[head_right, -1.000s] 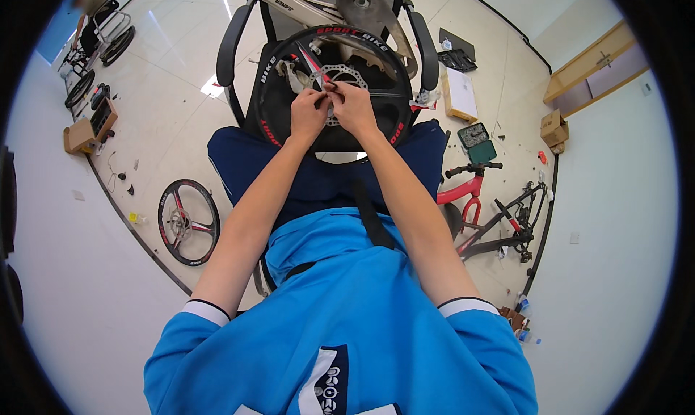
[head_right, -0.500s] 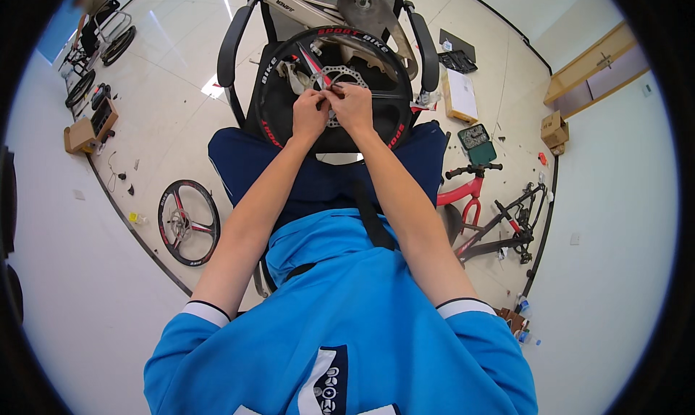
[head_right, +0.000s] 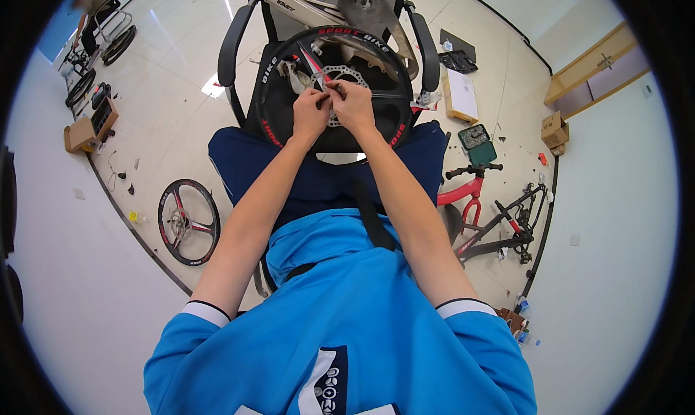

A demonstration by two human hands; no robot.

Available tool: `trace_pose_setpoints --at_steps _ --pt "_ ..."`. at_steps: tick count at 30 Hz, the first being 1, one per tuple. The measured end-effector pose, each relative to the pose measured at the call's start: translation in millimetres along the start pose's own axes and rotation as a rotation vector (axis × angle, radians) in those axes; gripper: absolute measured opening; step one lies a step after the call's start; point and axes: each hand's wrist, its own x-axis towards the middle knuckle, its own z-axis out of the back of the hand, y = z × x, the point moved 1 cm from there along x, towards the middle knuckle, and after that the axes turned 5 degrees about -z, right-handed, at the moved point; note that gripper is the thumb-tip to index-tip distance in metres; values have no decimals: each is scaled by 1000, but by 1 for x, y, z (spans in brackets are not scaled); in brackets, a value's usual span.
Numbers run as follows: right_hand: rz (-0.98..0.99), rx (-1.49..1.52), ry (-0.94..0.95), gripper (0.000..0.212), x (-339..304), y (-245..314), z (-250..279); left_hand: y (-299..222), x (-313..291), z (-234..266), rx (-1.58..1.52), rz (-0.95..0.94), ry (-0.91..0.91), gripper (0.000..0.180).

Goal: The person installs a metal disc onto a bicycle wheel hub, aligns it, and secures it by tightening small fasteners by hand. The wheel remains on a stand during the process.

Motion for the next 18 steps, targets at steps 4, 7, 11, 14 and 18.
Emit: trace_pose_setpoints --at_steps 4,7,11,14,18 --pt "-69 -28 22 13 1 6 5 -2 1 3 -36 61 -23 13" --pt "-56 -55 20 14 2 13 6 1 -1 4 -31 19 -46 14" --pt "-24 -72 2 17 3 12 4 -1 -2 3 -14 29 -24 15" --pt "-52 -96 0 19 4 16 3 -5 -4 3 -1 76 -34 13" --pt "-36 -177 -7 21 5 18 2 -10 -2 5 -65 129 -54 13"
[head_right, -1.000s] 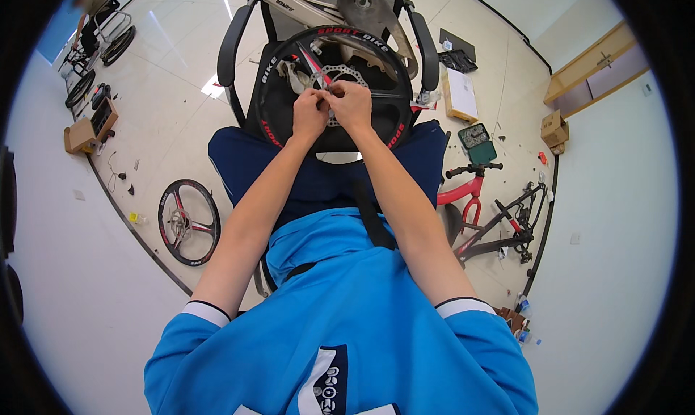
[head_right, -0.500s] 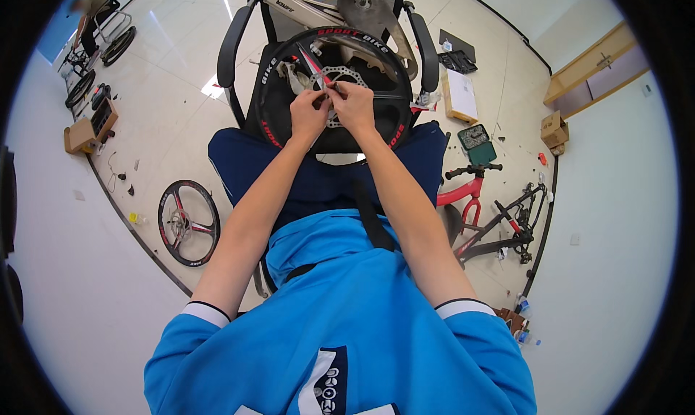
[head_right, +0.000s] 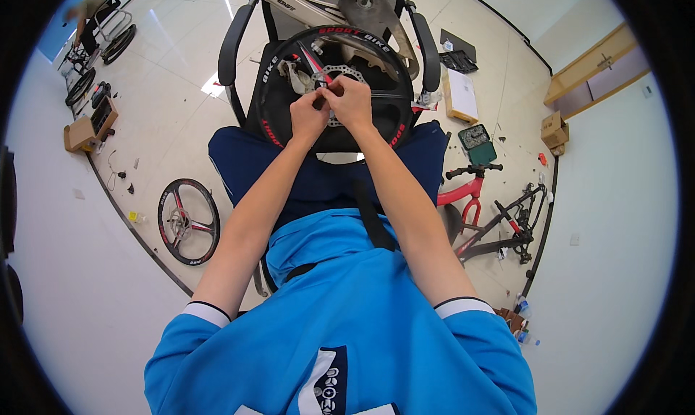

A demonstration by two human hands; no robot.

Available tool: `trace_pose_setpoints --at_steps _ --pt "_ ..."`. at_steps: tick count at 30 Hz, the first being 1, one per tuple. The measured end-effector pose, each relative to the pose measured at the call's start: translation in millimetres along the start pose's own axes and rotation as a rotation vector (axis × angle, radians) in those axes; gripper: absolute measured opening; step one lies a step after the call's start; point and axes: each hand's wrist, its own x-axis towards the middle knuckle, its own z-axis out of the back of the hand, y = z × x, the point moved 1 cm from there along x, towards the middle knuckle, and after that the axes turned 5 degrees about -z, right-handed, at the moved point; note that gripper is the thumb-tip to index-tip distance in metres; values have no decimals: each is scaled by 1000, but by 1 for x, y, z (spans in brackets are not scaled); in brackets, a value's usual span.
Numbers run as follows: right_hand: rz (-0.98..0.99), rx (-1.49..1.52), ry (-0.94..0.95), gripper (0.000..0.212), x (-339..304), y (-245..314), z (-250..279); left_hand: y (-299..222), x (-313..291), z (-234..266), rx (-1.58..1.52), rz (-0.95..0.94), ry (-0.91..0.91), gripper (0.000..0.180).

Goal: The person installs a metal disc onto a bicycle wheel hub, aligns it, and secures it by tightening small fasteners by hand. The wheel remains on a stand during the process.

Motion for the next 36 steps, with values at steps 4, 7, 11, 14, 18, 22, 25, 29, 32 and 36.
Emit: trace_pose_setpoints --at_steps 4,7,11,14,18,22,25,29,32,36 --pt "-9 -37 -17 22 0 -2 1 1 2 2 3 -40 -20 12" --pt "16 40 23 20 -1 -2 0 7 1 -1 42 -47 2 11" --pt "39 256 4 16 -4 2 -2 6 0 -5 26 -77 -23 10" --pt "33 201 22 15 -3 -1 1 8 2 -4 62 -119 -19 11" --pt "41 169 -3 15 -3 -7 1 7 2 -6 65 -125 31 10" --pt "30 136 -86 15 -7 -1 1 7 3 -3 47 -137 42 10" --pt "20 134 -138 15 -9 2 0 -1 3 -1 -5 -103 6 11" --pt "-8 107 -131 16 -9 5 0 -10 6 0 -15 -52 -17 12" --pt "9 99 -71 17 -4 2 2 -8 6 0 29 -55 -2 14" --pt "-37 254 -22 21 -1 -9 0 -13 8 0 46 -96 2 14"
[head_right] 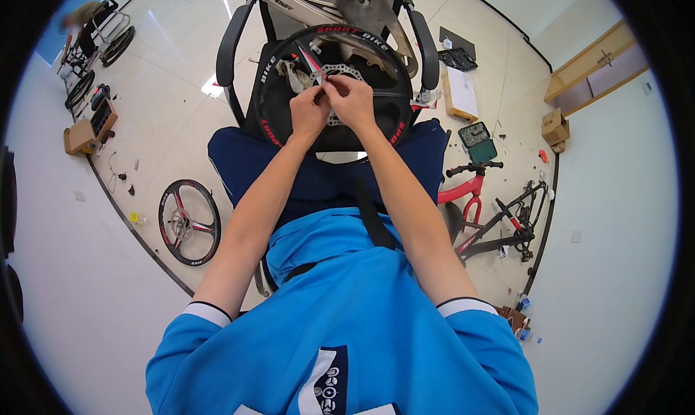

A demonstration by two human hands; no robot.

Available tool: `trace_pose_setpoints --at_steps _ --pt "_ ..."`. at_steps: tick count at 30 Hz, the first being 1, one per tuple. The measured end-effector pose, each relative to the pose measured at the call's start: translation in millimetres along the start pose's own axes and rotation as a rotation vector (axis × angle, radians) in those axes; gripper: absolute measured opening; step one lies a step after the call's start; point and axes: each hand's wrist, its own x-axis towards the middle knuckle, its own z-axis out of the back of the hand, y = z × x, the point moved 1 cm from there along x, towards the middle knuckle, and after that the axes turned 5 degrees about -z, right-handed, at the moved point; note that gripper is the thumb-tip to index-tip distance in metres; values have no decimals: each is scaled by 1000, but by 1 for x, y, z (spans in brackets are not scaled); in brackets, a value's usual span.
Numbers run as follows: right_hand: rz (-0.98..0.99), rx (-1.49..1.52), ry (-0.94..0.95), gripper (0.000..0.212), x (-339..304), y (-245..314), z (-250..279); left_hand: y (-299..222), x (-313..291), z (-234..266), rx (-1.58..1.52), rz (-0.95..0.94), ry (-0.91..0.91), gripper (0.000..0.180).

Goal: The person installs a metal disc onto a bicycle wheel hub, aligns it, and secures it by tightening small fasteners by hand. The wheel remains on a stand during the process.

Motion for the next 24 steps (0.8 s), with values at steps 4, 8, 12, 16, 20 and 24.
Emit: trace_pose_setpoints --at_steps 4,8,12,16,20,24 --pt "-143 219 -22 29 6 -13 7 12 8 -1 -27 -147 81 16" --pt "-93 146 28 31 6 2 14 16 14 8 -71 -100 203 17" --pt "-30 29 219 31 8 19 21 11 23 20 -132 -1 375 15" --pt "19 -59 361 31 14 27 24 19 34 28 -107 5 506 12" --pt "-14 -108 504 32 31 34 32 14 44 34 -54 -61 616 12" --pt "52 -248 579 29 42 42 36 17 46 34 -91 -72 662 14"
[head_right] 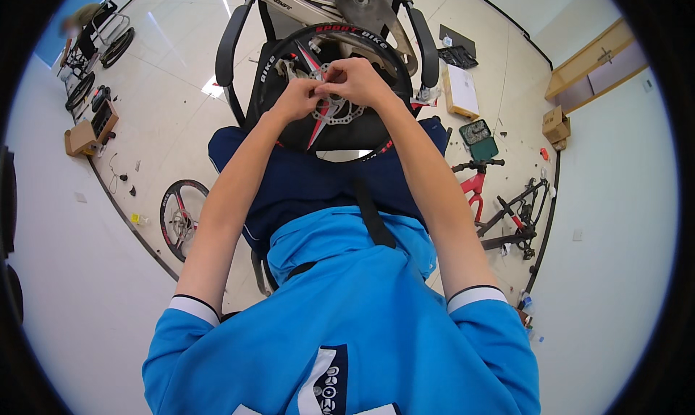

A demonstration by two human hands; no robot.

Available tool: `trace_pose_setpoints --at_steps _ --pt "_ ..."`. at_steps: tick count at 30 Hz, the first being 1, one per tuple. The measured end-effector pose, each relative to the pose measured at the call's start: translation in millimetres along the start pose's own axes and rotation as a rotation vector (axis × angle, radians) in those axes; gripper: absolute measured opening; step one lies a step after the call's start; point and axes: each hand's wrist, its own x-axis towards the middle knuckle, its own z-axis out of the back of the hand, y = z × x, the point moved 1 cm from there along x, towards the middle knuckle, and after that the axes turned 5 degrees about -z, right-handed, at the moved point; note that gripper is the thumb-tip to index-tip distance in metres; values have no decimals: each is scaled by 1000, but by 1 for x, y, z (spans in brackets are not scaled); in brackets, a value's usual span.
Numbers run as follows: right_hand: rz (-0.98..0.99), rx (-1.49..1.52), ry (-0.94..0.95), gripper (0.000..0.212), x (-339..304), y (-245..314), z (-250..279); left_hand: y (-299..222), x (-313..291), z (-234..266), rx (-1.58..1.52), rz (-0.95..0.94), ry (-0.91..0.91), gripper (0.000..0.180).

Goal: The person installs a metal disc onto a bicycle wheel hub, aligns it, and secures it by tightening small fasteners by hand. The wheel remains on a stand during the process.

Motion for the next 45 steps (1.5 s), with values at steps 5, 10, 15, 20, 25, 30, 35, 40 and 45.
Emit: trace_pose_setpoints --at_steps 5,10,15,20,25,30,35,40,45 --pt "-58 -94 -164 30 7 -9 -8 1 -2 -5 17 18 -24 23" --pt "-280 213 -253 23 4 1 -20 12 -14 -9 51 42 -132 20" --pt "-497 810 -214 18 0 -9 -14 0 -10 -15 -100 -12 -269 20" --pt "-633 1194 -215 20 -10 -27 -11 -16 -1 -24 -106 -67 -352 21" --pt "-549 969 -120 20 -20 -15 -10 -10 -7 -30 -60 -31 -362 21" --pt "-418 693 -116 21 -14 -8 -14 -13 -7 -32 34 -57 -432 19" --pt "-87 38 -320 20 -15 -3 -10 -15 -5 -32 -5 -26 -419 16" --pt "-70 -99 -283 21 -18 5 -7 -15 -5 -32 19 -48 -420 14" --pt "51 -44 -165 22 -15 5 -4 -15 -8 -26 -27 -28 -363 15"
